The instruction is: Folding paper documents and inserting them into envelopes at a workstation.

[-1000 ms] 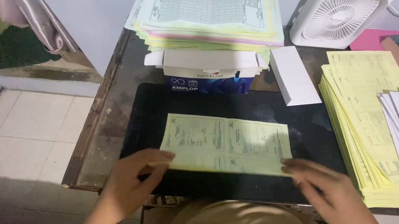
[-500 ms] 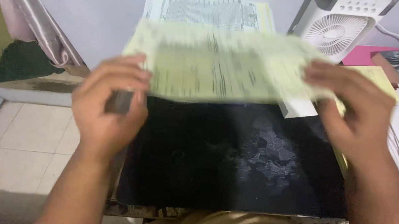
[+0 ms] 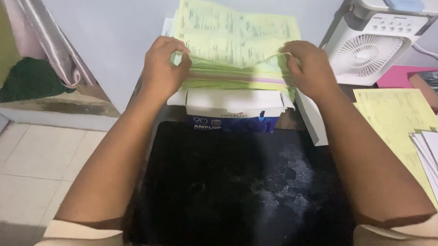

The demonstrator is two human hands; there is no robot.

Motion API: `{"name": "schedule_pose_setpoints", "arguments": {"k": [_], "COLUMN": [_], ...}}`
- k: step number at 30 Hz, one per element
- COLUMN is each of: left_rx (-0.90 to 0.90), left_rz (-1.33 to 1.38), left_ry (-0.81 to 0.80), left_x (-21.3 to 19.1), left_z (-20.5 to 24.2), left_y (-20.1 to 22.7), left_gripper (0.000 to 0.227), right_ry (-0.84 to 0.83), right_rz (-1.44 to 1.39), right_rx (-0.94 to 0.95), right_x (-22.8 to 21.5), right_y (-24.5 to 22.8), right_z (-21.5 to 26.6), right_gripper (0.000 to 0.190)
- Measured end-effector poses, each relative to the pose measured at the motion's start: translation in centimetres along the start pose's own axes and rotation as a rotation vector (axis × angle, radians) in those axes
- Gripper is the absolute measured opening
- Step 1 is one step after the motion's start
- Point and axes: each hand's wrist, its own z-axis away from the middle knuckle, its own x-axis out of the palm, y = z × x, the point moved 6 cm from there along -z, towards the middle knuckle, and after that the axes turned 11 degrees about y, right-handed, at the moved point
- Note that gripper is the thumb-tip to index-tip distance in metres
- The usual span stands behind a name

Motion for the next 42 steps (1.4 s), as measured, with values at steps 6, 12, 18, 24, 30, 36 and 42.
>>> {"name": "schedule_pose_setpoints", "arguments": {"k": [6, 12, 18, 24, 30, 36, 42], "left_rx": [-0.132, -0.071, 0.096, 0.546, 0.703, 0.559, 0.299], "left_rz": [-0.466, -0.550, -0.441, -0.252, -0.093, -0.059, 0.025], "left_ry": [-0.199, -0.211, -0.061, -0.016, -0.111, -0.306, -0.408], "left_x": [2.2, 2.5, 1.6, 5.0, 8.2, 8.0, 8.5], "left_z": [0.6, 1.4, 1.6, 10.3, 17.6, 16.7, 17.4], "left_y": [-3.7, -0.1, 5.5, 12.8, 14.8, 12.8, 14.0], "left_gripper": [0.018, 0.029, 0.025, 0.019, 0.025, 0.031, 0.067], "right_ry": [-0.061, -0.258, 0.023, -0.309, -0.379, -0.058, 0.316], "right_rz": [0.195, 0.205, 0.150, 0.282, 0.223, -0.251, -0.707], "right_rx": [0.079, 0.236, 0.235, 0.600, 0.707, 0.954, 0.904], "right_x": [2.4, 3.7, -0.5, -1.8, 1.5, -5.3, -7.2], "right_y": [1.8, 2.5, 1.5, 4.3, 8.0, -0.5, -7.1], "right_z": [0.3, 1.5, 2.6, 10.0, 17.7, 15.5, 12.7], "right_gripper": [0.049, 0.071, 0.048, 0.053, 0.063, 0.068, 0.073]}}
